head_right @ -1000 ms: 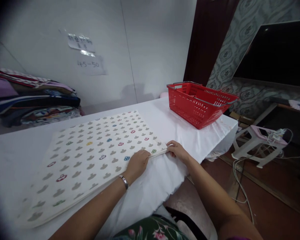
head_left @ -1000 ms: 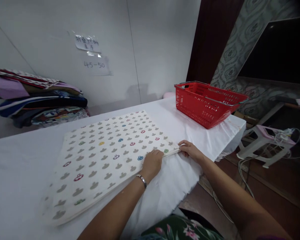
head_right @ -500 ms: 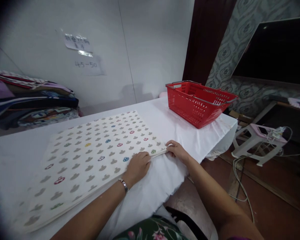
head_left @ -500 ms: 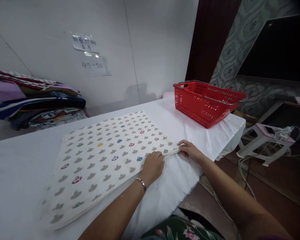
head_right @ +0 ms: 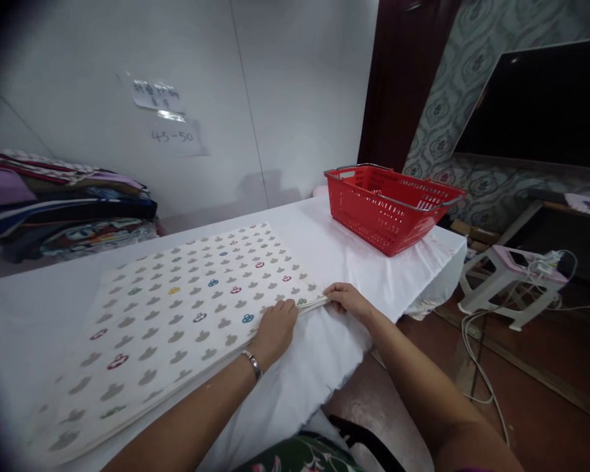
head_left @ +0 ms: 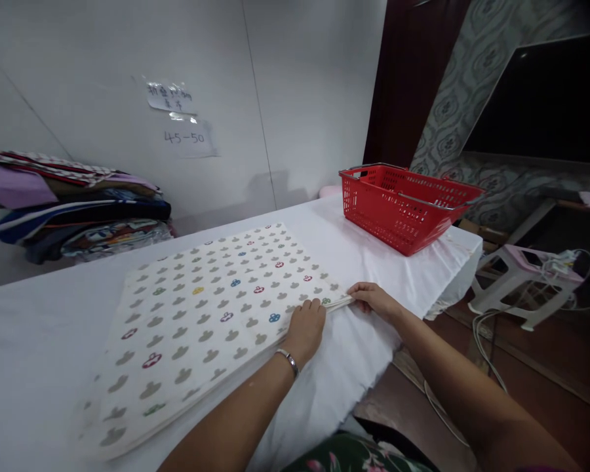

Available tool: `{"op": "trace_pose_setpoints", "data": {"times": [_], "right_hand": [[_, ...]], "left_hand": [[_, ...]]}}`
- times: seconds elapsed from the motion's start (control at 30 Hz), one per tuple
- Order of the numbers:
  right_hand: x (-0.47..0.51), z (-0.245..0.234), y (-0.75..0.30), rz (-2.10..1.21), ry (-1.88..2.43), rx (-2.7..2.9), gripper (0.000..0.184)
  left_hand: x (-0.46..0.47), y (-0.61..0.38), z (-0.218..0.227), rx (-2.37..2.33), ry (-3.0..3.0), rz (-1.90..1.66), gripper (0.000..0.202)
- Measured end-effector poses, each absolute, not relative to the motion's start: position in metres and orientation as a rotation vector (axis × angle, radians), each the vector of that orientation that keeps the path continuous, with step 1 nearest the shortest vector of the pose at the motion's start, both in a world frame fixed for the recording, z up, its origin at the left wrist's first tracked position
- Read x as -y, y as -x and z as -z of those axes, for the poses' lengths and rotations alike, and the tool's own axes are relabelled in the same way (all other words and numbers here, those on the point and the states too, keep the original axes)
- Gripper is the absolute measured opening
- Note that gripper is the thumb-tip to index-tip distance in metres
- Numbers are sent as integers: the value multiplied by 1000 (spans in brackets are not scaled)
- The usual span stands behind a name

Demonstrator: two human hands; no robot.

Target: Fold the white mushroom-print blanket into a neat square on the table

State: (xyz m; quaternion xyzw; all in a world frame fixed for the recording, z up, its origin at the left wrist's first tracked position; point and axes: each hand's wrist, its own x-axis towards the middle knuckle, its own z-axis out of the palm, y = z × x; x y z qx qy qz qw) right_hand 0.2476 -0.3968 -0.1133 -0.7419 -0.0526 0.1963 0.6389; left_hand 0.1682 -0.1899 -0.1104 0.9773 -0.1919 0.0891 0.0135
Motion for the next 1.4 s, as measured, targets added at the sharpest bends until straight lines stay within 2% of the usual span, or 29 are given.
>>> {"op": "trace_pose_setpoints", "data": {"times": [0.37, 0.5, 0.57, 0.8, 1.1, 1.4], "right_hand": [[395, 112, -249, -414, 1816, 34, 12], [397, 113, -248, -413, 1815, 29, 12], [398, 113, -247, -402, 1807, 45, 13], [406, 114, -240, -471, 1834, 285, 26], [403, 116, -227, 58, 2387, 742, 23], [420, 117, -234, 177, 2592, 1028, 25]], "left_hand": [[190, -163, 114, 725, -3002, -279, 22], [191, -164, 114, 672, -2981, -318, 35], [190, -164, 114, 621, -2962, -320, 42], [187, -169, 109, 415, -2817, -229, 35], [187, -172, 106, 317, -2788, -178, 38], [193, -162, 113, 665, -2993, -328, 28]]}}
